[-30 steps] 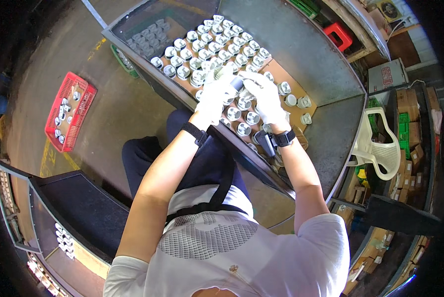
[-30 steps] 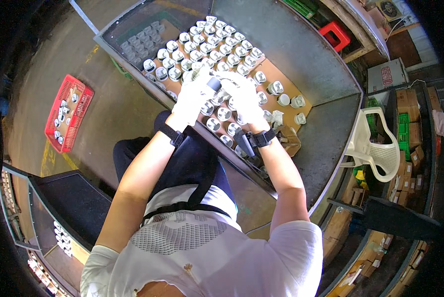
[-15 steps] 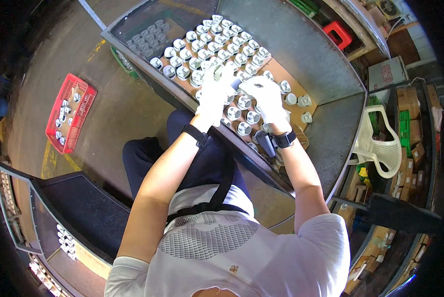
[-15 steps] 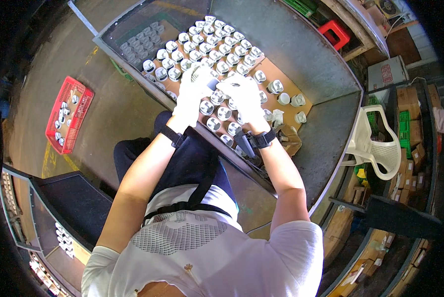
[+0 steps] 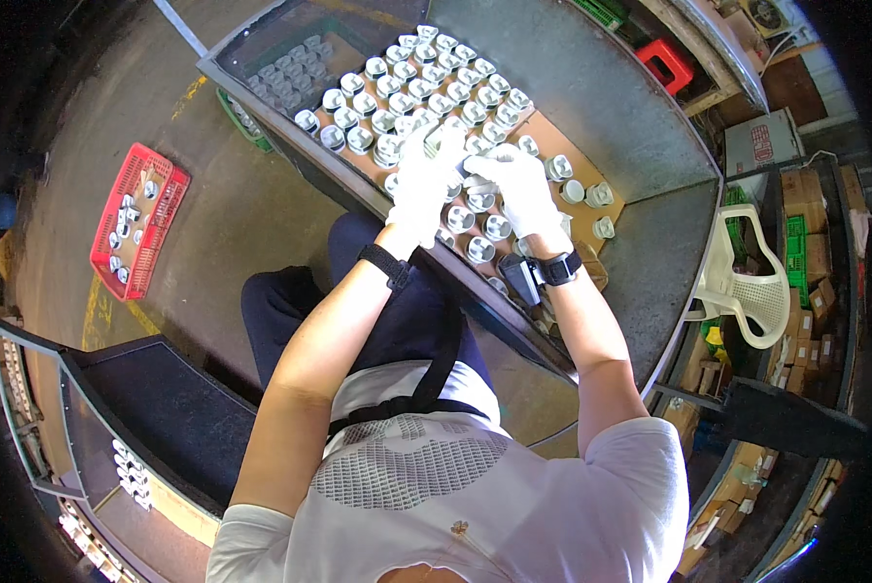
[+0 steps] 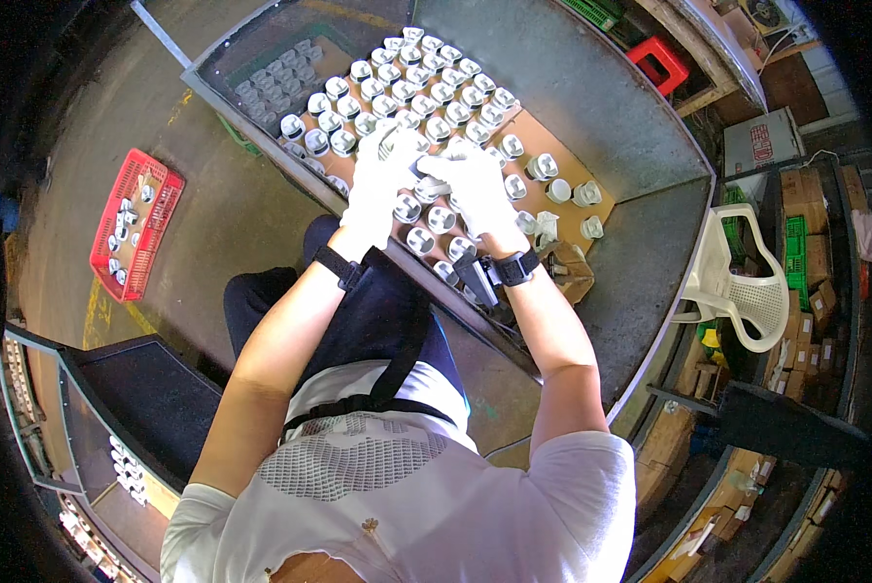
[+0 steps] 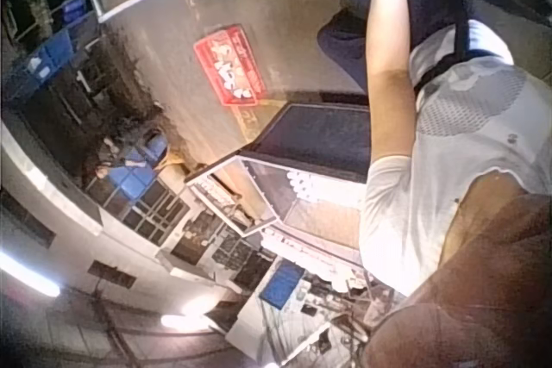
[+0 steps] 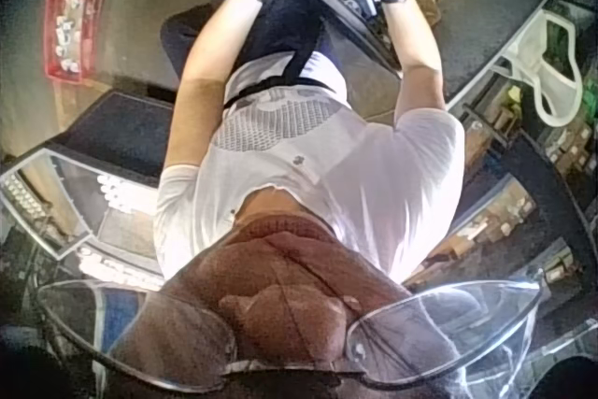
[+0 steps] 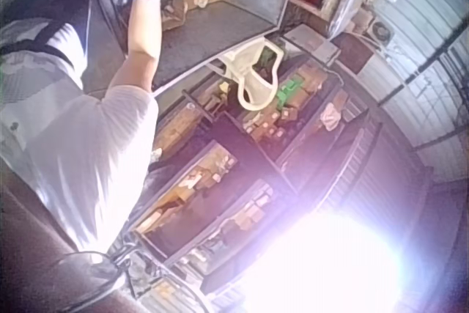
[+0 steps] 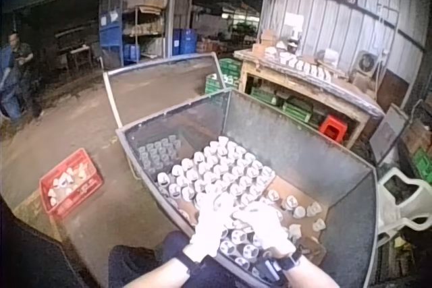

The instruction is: Inspecting cylindrical metal parts by hand and placing them back into a cardboard grid within a bin.

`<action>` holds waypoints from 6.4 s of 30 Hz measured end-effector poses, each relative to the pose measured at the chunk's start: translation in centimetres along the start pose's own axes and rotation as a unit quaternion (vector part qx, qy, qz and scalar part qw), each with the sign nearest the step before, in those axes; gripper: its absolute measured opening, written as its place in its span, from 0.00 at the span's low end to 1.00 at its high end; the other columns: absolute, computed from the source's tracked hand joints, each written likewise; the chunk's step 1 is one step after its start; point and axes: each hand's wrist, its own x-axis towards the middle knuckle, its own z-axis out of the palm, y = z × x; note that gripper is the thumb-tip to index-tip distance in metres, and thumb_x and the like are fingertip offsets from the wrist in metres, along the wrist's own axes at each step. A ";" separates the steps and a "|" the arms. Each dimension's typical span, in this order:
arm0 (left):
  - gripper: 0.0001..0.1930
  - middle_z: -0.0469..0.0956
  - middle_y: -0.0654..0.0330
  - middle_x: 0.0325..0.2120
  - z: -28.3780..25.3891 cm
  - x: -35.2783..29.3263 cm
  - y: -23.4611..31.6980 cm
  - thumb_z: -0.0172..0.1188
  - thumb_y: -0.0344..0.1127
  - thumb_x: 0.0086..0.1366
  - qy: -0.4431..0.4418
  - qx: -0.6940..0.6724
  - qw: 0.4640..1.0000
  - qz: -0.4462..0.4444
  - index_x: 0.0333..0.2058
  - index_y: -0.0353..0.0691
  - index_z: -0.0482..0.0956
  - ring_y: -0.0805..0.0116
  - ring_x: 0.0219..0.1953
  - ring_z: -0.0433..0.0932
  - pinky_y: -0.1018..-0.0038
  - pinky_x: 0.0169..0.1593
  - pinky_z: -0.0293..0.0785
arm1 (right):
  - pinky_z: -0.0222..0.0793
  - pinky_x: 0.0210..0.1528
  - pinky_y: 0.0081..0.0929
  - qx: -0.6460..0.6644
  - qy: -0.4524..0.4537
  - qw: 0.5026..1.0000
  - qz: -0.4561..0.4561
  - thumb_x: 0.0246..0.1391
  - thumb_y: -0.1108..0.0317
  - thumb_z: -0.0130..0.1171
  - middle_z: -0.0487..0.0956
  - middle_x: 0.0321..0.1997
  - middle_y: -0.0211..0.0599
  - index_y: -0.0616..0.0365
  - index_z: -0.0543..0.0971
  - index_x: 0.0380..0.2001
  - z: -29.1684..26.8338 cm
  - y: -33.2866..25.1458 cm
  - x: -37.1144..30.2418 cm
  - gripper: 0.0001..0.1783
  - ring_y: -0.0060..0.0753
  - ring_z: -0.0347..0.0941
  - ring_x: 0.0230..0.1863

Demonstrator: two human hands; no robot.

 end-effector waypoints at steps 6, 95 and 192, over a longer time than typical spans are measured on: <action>0.35 0.69 0.51 0.57 0.1 -0.1 0.5 0.62 0.52 0.66 0.002 -0.006 1.000 -0.007 0.63 0.36 0.63 0.65 0.56 0.69 0.68 0.58 0.69 | 0.69 0.33 0.22 0.098 -0.003 0.991 0.086 0.55 0.66 0.63 0.78 0.30 0.31 0.61 0.84 0.34 0.4 0.0 0.3 0.09 0.23 0.74 0.32; 0.17 0.71 0.58 0.41 5.7 4.0 -8.2 0.48 0.48 0.73 0.163 -0.356 0.920 0.020 0.47 0.40 0.71 0.62 0.46 0.69 0.66 0.52 0.66 | 0.72 0.46 0.39 -0.275 0.066 0.959 -0.013 0.63 0.56 0.57 0.82 0.40 0.51 0.69 0.79 0.43 2.2 1.1 3.6 0.22 0.43 0.75 0.40; 0.41 0.71 0.56 0.56 -1.5 -0.3 1.0 0.68 0.24 0.57 -0.166 -0.093 0.982 -0.007 0.67 0.34 0.56 0.66 0.57 0.71 0.70 0.58 0.73 | 0.66 0.59 0.36 -0.102 -0.063 0.985 -0.126 0.62 0.64 0.55 0.78 0.49 0.43 0.61 0.78 0.49 -2.2 -0.5 1.1 0.16 0.43 0.72 0.55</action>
